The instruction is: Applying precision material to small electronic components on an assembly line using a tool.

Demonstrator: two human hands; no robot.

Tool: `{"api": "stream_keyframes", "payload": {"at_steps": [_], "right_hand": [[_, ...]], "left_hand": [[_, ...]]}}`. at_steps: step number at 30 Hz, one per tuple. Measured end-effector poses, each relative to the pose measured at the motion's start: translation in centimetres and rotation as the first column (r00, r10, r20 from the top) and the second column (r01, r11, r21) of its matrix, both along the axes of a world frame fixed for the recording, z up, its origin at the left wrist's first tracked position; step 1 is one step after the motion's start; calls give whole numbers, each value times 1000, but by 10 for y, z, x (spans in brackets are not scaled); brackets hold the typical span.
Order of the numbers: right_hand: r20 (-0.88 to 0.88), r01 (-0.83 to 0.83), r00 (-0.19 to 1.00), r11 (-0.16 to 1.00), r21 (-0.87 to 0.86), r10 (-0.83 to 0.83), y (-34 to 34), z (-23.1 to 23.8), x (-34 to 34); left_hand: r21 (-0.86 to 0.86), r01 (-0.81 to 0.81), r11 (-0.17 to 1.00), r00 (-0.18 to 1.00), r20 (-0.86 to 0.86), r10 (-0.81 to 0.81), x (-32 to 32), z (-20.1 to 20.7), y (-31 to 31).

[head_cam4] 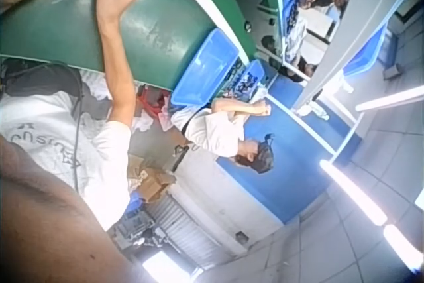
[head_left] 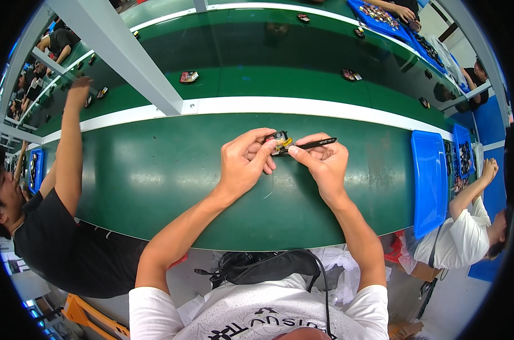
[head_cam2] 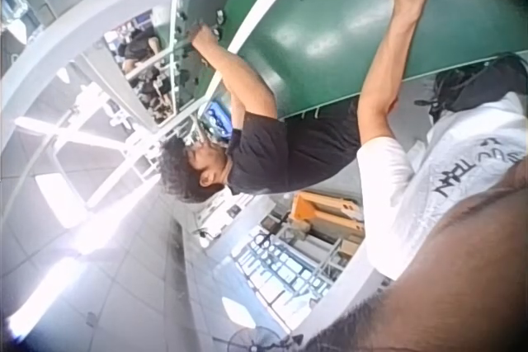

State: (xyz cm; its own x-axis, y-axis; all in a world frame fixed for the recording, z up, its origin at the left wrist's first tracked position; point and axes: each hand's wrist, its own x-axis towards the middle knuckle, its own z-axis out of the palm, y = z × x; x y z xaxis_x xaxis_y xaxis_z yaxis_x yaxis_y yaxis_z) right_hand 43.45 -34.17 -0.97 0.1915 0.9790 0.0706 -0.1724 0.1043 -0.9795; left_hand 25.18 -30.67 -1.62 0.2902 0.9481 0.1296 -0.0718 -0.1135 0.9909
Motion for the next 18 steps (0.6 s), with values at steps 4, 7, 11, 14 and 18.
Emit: {"api": "stream_keyframes", "payload": {"at_steps": [4,7,11,14,18], "right_hand": [[-51,-24,998,999,-23,22,0,1,-1],[-47,-25,999,999,-32,24,0,0,1],[-44,-34,999,999,-39,32,0,5,-2],[16,-55,998,998,-26,55,0,2,2],[61,-16,998,1000,0,16,-1,0,3]], "left_hand": [[29,-7,1000,1000,-8,7,0,0,0],[43,-6,999,1000,-8,6,1,-1,0],[47,1,999,1000,-22,0,-1,0,1],[22,6,1000,1000,-12,-5,-3,2,1],[-84,130,988,990,71,-124,-7,0,6]]}}
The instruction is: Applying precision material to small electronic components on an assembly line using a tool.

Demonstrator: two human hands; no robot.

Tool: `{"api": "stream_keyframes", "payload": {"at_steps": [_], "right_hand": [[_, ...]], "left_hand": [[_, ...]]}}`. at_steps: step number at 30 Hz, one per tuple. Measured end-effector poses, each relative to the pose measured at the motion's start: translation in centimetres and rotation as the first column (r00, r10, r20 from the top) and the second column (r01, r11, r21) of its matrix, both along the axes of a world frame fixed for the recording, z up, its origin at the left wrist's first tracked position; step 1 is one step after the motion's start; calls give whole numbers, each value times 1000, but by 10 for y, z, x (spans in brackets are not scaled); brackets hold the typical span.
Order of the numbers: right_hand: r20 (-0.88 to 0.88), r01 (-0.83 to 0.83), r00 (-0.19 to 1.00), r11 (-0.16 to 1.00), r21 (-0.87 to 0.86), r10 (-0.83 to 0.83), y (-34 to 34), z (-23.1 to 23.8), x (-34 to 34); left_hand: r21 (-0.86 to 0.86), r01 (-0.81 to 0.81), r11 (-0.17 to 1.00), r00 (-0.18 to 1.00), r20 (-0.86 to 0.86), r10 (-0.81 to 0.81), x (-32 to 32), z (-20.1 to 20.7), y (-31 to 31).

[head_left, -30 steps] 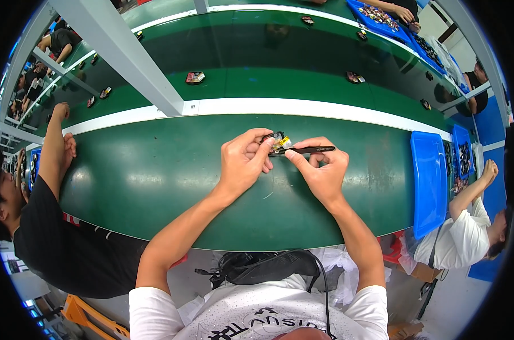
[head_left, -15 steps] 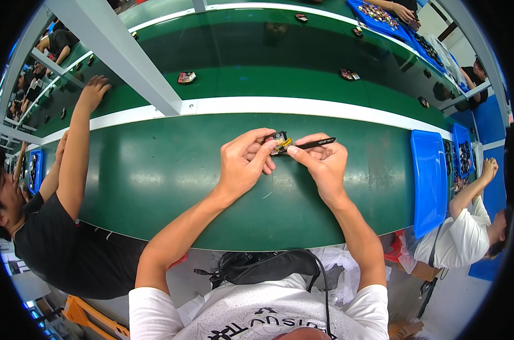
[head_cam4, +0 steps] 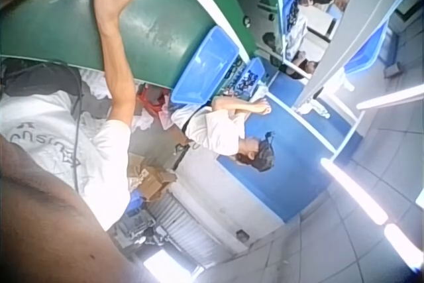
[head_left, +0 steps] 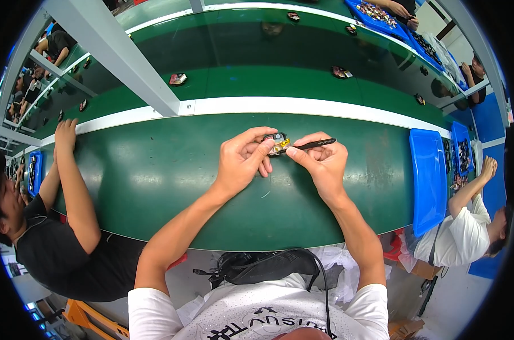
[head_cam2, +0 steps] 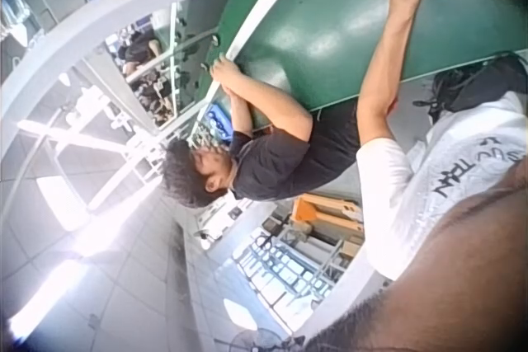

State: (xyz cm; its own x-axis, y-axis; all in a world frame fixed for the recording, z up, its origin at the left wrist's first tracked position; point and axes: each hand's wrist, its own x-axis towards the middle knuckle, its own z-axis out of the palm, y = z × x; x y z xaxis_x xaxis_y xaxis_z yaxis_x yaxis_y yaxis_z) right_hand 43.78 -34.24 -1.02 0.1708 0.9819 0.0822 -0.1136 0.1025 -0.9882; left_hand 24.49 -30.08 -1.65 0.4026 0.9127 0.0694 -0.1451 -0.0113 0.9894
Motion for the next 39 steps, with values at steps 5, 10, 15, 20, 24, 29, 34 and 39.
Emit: {"api": "stream_keyframes", "payload": {"at_steps": [5,10,15,20,24,29,34,39], "right_hand": [[86,22,996,996,85,-30,-4,8,-2],[185,37,980,986,162,-67,-4,7,-3],[270,34,959,980,197,-88,-5,5,0],[309,26,947,982,185,-83,-6,5,-2],[286,49,951,972,231,-116,-4,3,-3],[309,56,943,974,220,-124,-5,4,-3],[253,39,964,981,189,-87,-4,3,-2],[228,17,972,989,144,-50,-3,5,-2]], "left_hand": [[-79,45,996,996,74,-39,0,0,2],[-66,81,995,993,89,-75,-3,-1,4],[-67,94,993,991,102,-87,-2,0,5],[-85,86,993,988,133,-74,-2,2,5],[-106,86,991,986,150,-69,-3,2,5],[-102,75,992,987,151,-59,-3,2,7],[-107,79,991,988,142,-64,-4,1,6],[-118,76,990,987,149,-58,-4,-1,6]]}}
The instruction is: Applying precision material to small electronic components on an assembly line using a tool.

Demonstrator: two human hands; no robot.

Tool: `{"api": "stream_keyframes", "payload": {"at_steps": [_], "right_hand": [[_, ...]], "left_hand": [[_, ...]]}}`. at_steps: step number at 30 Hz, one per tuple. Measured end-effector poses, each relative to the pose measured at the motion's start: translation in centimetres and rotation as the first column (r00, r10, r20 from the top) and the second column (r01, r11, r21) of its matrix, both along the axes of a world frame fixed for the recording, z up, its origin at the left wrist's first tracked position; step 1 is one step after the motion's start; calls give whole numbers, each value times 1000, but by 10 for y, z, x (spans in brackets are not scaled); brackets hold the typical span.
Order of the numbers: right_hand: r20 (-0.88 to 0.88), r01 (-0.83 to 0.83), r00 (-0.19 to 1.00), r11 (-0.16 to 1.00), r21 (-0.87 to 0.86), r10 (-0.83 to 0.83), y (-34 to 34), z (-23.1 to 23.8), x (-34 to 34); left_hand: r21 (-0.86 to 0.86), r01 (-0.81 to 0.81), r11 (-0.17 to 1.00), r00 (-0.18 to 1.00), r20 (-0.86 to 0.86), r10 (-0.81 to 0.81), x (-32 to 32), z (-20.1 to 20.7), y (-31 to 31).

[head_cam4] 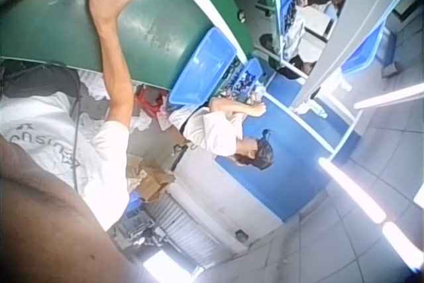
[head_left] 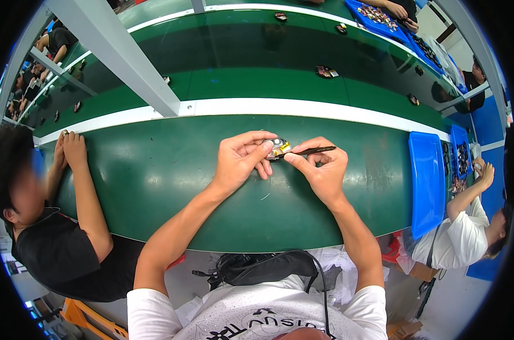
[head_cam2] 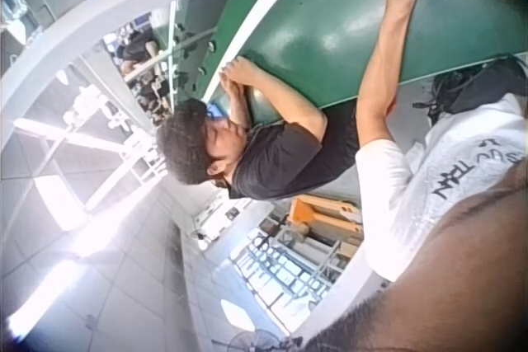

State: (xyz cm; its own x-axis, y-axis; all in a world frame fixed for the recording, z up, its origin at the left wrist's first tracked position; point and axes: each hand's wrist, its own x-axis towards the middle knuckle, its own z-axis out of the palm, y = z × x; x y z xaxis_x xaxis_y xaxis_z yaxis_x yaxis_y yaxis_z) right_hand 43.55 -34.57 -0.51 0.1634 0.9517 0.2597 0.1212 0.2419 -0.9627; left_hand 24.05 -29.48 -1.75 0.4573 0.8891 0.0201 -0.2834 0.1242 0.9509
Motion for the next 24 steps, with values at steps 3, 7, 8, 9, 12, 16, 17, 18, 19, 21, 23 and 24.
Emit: {"api": "stream_keyframes", "payload": {"at_steps": [3,7,8,9,12,16,17,18,19,21,23,24], "right_hand": [[7,6,1000,1000,-4,-6,0,1,-1],[58,28,998,999,39,-30,1,1,-1],[103,29,994,998,61,-35,0,0,0],[103,29,994,998,62,-35,1,0,-1],[146,21,989,995,101,-35,0,2,-2],[205,12,978,988,151,-43,-1,4,-4],[226,4,973,985,171,-43,-2,3,-5],[226,5,973,985,171,-44,-2,3,-4],[238,1,970,985,173,-43,-2,3,-4],[243,-9,969,984,176,-35,-1,2,-5],[246,5,968,982,187,-52,1,1,-6],[231,-12,972,981,191,-33,1,1,-7]], "left_hand": [[-4,-12,1000,1000,-11,12,-1,1,1],[1,-34,999,999,-20,34,-1,1,1],[1,-35,999,999,-20,35,-1,1,1],[-2,-38,999,999,-18,38,-1,0,1],[-7,-44,999,999,-23,44,-1,0,0],[1,-41,999,999,-23,41,0,-2,0],[1,-41,999,999,-24,41,0,-3,-1],[9,-36,999,999,-24,36,0,-3,-1],[16,-32,999,999,-26,32,0,-2,-1],[12,-37,999,999,-25,38,-1,-4,-1],[11,-55,998,998,-33,55,-1,-4,0],[0,-54,999,998,-28,54,0,-3,0]]}}
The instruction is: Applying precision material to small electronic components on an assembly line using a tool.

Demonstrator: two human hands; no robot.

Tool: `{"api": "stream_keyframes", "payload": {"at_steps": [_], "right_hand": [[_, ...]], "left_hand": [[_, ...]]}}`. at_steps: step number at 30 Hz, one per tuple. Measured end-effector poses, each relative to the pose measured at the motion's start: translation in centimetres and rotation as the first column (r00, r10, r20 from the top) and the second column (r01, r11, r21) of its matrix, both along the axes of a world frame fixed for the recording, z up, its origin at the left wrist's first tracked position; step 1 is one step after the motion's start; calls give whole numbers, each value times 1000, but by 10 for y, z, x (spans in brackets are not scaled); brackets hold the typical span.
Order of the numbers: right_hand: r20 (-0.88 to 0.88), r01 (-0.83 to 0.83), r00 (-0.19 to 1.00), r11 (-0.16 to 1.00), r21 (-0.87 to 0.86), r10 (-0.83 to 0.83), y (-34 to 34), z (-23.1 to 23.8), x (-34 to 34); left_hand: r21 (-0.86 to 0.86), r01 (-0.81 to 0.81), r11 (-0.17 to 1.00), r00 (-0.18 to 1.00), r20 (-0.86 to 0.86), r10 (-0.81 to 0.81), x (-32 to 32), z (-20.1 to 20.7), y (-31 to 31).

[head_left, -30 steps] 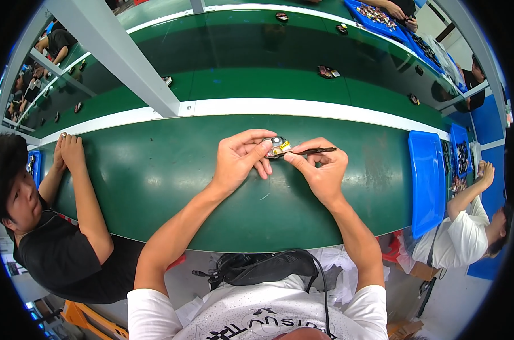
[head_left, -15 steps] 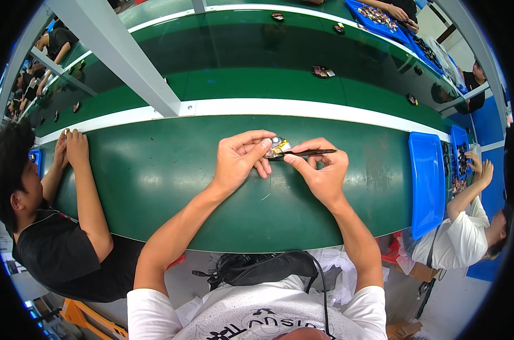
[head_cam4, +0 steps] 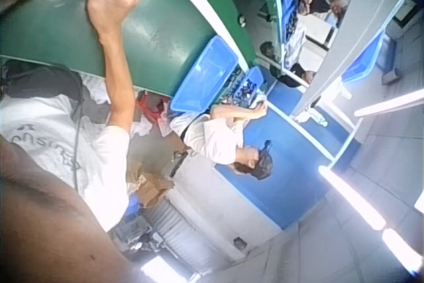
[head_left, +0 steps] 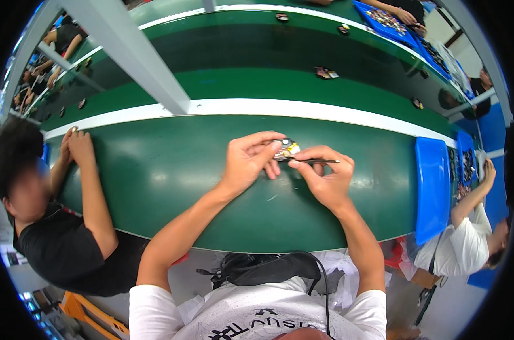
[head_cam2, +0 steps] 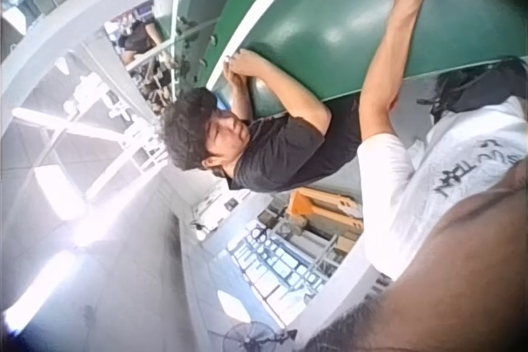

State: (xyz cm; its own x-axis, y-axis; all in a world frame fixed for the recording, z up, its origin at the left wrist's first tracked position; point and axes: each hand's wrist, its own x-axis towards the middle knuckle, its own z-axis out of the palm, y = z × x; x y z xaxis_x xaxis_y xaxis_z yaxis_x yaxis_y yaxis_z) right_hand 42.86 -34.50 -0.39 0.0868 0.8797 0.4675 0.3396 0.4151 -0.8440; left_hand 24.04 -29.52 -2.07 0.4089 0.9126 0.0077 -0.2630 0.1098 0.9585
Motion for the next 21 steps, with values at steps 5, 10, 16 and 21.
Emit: {"api": "stream_keyframes", "payload": {"at_steps": [5,10,16,21], "right_hand": [[107,9,994,995,101,-20,-1,8,0],[143,-22,990,988,156,-1,-2,9,-3],[170,-19,985,986,168,-10,-3,8,-9],[232,-42,973,979,198,-5,-6,12,-8]], "left_hand": [[-48,37,998,999,28,-36,3,-3,2],[-38,58,998,998,-37,-59,1,4,1],[-38,37,999,995,-96,-40,-1,8,-1],[-14,21,1000,989,-145,-23,4,4,-3]]}}
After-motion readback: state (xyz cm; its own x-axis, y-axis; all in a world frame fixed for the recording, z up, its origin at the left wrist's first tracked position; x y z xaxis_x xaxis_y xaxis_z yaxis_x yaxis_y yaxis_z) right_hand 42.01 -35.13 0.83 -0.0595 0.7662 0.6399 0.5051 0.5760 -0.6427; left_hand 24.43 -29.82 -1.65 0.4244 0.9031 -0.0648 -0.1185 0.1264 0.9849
